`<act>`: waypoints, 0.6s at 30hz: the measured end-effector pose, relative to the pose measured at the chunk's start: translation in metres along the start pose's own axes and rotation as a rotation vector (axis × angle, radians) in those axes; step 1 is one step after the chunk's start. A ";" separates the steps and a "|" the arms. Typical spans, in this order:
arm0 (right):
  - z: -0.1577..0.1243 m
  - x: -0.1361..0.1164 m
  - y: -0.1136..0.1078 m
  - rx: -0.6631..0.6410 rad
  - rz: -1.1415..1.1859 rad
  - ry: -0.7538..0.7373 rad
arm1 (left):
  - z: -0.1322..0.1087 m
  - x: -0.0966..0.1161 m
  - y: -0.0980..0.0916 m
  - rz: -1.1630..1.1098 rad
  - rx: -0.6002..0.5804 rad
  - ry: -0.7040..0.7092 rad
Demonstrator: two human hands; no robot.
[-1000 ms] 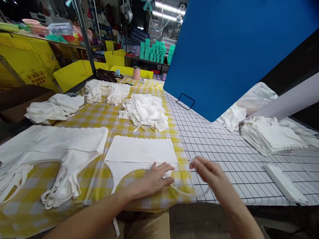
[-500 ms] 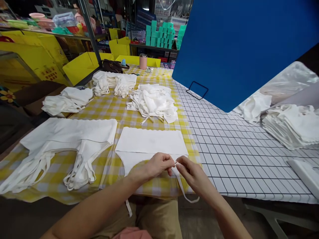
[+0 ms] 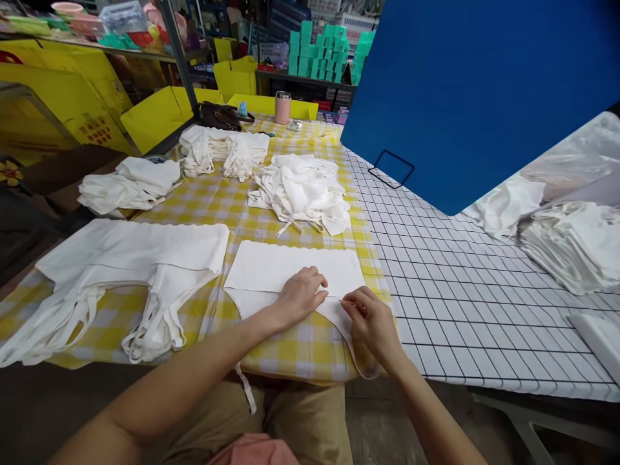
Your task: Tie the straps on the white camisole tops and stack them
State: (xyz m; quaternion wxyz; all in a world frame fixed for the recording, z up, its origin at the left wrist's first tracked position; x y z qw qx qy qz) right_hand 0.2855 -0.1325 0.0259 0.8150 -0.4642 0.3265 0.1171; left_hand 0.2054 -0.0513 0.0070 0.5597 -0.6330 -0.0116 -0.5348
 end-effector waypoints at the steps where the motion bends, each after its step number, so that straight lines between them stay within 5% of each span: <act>1: 0.005 0.007 0.003 -0.008 0.035 0.052 | 0.002 0.006 0.002 0.118 0.006 0.125; 4: 0.017 0.021 0.013 -0.024 0.107 0.154 | 0.002 0.012 0.020 0.323 -0.086 0.335; 8: 0.023 0.037 0.026 -0.045 0.169 0.250 | 0.002 0.013 0.029 0.413 -0.110 0.398; 18: 0.027 0.035 0.031 -0.033 0.198 0.293 | 0.018 -0.013 0.029 0.189 -0.040 0.138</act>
Point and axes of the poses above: each hand's wrist, its own z-axis towards the middle knuckle, its own y-axis out of the palm, x = y × z, the point moved 10 cm from there along z, towards the middle knuckle, and after that the axes turned 14 degrees about x, right-handed, at the moved point
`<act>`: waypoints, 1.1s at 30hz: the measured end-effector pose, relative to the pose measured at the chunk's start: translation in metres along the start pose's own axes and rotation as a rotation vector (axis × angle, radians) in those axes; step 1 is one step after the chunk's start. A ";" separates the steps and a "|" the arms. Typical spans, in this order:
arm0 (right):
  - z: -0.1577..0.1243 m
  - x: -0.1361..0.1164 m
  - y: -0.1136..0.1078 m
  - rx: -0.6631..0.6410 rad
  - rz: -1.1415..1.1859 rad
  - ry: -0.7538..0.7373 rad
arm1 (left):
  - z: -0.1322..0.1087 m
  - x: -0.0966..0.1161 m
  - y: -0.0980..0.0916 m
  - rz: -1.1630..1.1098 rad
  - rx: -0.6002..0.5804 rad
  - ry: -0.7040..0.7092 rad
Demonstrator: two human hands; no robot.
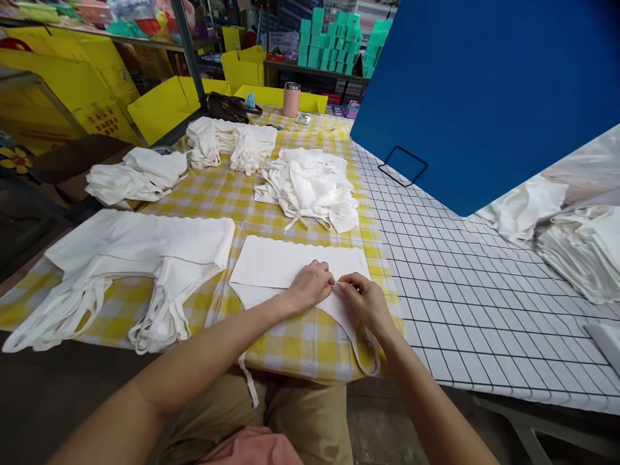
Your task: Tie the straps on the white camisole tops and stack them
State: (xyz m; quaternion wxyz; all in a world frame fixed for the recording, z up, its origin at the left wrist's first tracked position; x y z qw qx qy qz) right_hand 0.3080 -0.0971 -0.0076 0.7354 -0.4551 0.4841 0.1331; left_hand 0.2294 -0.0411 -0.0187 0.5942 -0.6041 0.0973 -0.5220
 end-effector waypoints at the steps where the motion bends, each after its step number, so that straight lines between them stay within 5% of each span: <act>1: 0.001 -0.002 0.001 0.004 -0.005 -0.009 | 0.001 -0.001 0.000 -0.006 -0.001 -0.006; 13: 0.000 -0.026 0.010 -0.004 -0.190 -0.283 | 0.004 -0.006 0.001 -0.056 0.008 -0.032; 22: -0.001 -0.028 0.010 -0.051 -0.610 -0.486 | 0.003 -0.007 -0.007 -0.173 0.040 -0.092; 33: 0.000 -0.034 0.012 0.035 -0.303 -0.440 | 0.007 -0.007 -0.001 -0.042 -0.007 -0.057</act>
Point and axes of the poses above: each hand's wrist, its own z-axis towards the middle knuckle, its own y-axis out of the palm, x = y × z, the point moved 10 cm from there along z, towards the middle knuckle, and after that the axes turned 14 degrees about x, right-handed, at the moved point
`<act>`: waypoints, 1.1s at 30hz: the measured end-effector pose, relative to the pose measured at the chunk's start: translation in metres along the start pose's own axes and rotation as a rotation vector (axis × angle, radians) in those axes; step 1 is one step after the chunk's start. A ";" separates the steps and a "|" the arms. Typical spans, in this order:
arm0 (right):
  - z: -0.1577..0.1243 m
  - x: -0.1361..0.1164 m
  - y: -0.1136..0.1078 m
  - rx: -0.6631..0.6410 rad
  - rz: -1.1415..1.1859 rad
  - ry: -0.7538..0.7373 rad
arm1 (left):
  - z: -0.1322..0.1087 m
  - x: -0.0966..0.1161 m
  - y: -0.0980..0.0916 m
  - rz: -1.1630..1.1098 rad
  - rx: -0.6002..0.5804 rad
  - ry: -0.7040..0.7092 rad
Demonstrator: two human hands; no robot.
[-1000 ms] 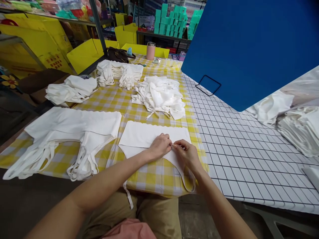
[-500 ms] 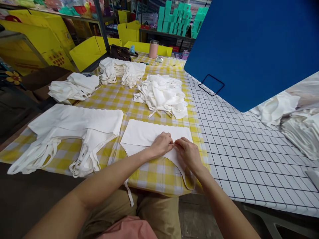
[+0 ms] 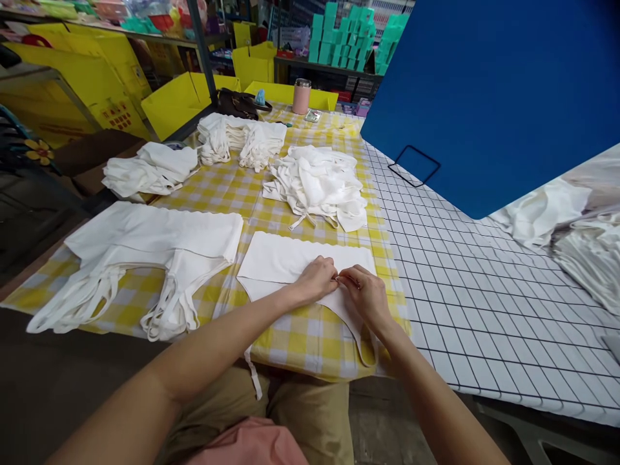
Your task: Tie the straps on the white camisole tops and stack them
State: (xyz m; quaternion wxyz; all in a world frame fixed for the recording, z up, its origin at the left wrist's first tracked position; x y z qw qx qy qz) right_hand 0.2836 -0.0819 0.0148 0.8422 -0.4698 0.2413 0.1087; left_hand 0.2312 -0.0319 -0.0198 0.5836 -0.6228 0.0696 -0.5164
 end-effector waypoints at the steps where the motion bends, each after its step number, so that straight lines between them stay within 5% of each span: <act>1: 0.000 0.001 0.000 0.010 -0.003 -0.007 | 0.000 0.000 0.000 0.009 -0.004 0.002; 18: -0.006 -0.011 0.007 -0.123 -0.273 -0.273 | 0.001 0.000 -0.001 -0.100 0.033 0.008; 21: -0.008 -0.004 0.000 -0.106 -0.197 -0.108 | 0.000 0.000 -0.002 -0.116 0.032 0.016; 28: -0.067 0.019 -0.028 -0.154 0.456 0.705 | -0.026 0.012 -0.017 -0.110 -0.084 0.189; 33: -0.141 0.030 -0.055 0.137 0.575 0.953 | -0.049 0.018 -0.023 0.004 -0.123 0.257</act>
Point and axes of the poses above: each hand's wrist, its own z-axis towards the middle knuckle, its own y-axis out of the palm, x = y × z, the point moved 10 cm from there along z, towards the middle knuckle, and after that the axes turned 14 degrees about x, right-handed, at the moved point
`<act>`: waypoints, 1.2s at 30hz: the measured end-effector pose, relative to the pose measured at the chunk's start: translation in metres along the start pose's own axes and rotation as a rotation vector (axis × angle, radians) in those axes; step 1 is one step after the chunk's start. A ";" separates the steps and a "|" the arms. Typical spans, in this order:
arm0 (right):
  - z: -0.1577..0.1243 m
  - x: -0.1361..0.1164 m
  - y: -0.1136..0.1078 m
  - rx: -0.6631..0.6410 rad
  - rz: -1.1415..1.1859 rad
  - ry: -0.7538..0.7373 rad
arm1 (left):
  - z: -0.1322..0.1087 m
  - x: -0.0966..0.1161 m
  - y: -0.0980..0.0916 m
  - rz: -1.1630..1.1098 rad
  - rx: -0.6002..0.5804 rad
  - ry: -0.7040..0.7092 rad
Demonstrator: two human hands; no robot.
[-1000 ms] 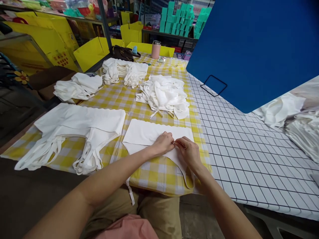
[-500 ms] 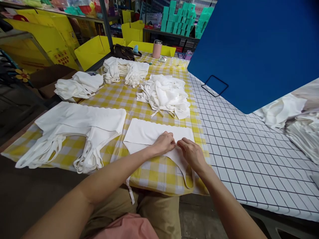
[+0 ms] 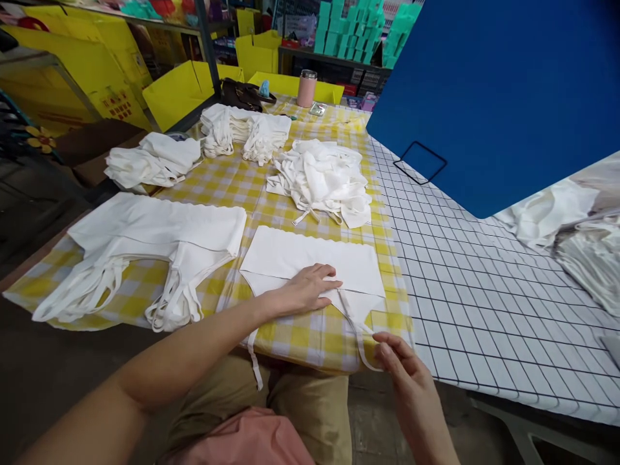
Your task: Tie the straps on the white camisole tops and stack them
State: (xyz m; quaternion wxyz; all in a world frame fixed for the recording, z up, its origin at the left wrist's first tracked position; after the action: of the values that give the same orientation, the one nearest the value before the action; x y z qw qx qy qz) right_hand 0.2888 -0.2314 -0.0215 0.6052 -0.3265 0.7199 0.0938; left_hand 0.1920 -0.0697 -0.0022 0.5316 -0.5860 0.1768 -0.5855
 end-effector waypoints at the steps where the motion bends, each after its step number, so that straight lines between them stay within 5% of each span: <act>1: -0.007 0.010 -0.010 0.068 0.016 -0.001 | -0.002 0.000 0.002 0.019 -0.009 -0.003; 5: -0.032 0.053 -0.030 0.224 0.064 0.035 | -0.006 0.000 0.010 0.060 -0.046 -0.023; 10: -0.042 0.088 -0.028 0.274 0.256 0.134 | -0.007 -0.003 0.012 -0.017 -0.073 -0.059; 13: -0.043 0.107 -0.036 0.390 0.365 0.206 | -0.015 -0.011 -0.003 -0.127 -0.015 -0.103; 15: -0.048 0.121 -0.027 0.358 0.323 0.305 | -0.028 -0.024 -0.023 -0.155 0.092 -0.173; 20: -0.086 0.115 0.077 -0.208 0.051 0.392 | -0.081 -0.052 -0.054 -0.043 0.215 -0.295; 24: -0.120 0.064 0.166 -0.531 0.140 0.200 | -0.112 -0.049 -0.045 0.048 0.139 -0.240; 27: -0.140 0.037 0.195 -0.694 0.136 0.122 | -0.123 -0.043 -0.034 0.109 0.071 -0.177; 31: -0.148 0.023 0.171 -0.739 0.015 0.103 | -0.127 -0.042 -0.029 0.161 0.050 -0.149; 36: -0.120 -0.013 0.106 -0.511 -0.202 -0.067 | -0.126 -0.045 -0.027 0.173 0.071 -0.182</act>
State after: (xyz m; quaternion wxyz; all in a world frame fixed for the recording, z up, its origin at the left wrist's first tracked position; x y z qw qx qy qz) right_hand 0.1307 -0.2090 -0.0065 0.5329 -0.5356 0.6163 0.2221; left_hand 0.0595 -0.0745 -0.0341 0.6145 -0.5999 0.1569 -0.4878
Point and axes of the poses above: each hand's wrist, its own z-axis towards the middle knuckle, its own y-axis out of the palm, x = y × z, the point moved 10 cm from there along z, towards the middle knuckle, and after that the axes turned 14 degrees about x, right-handed, at the moved point
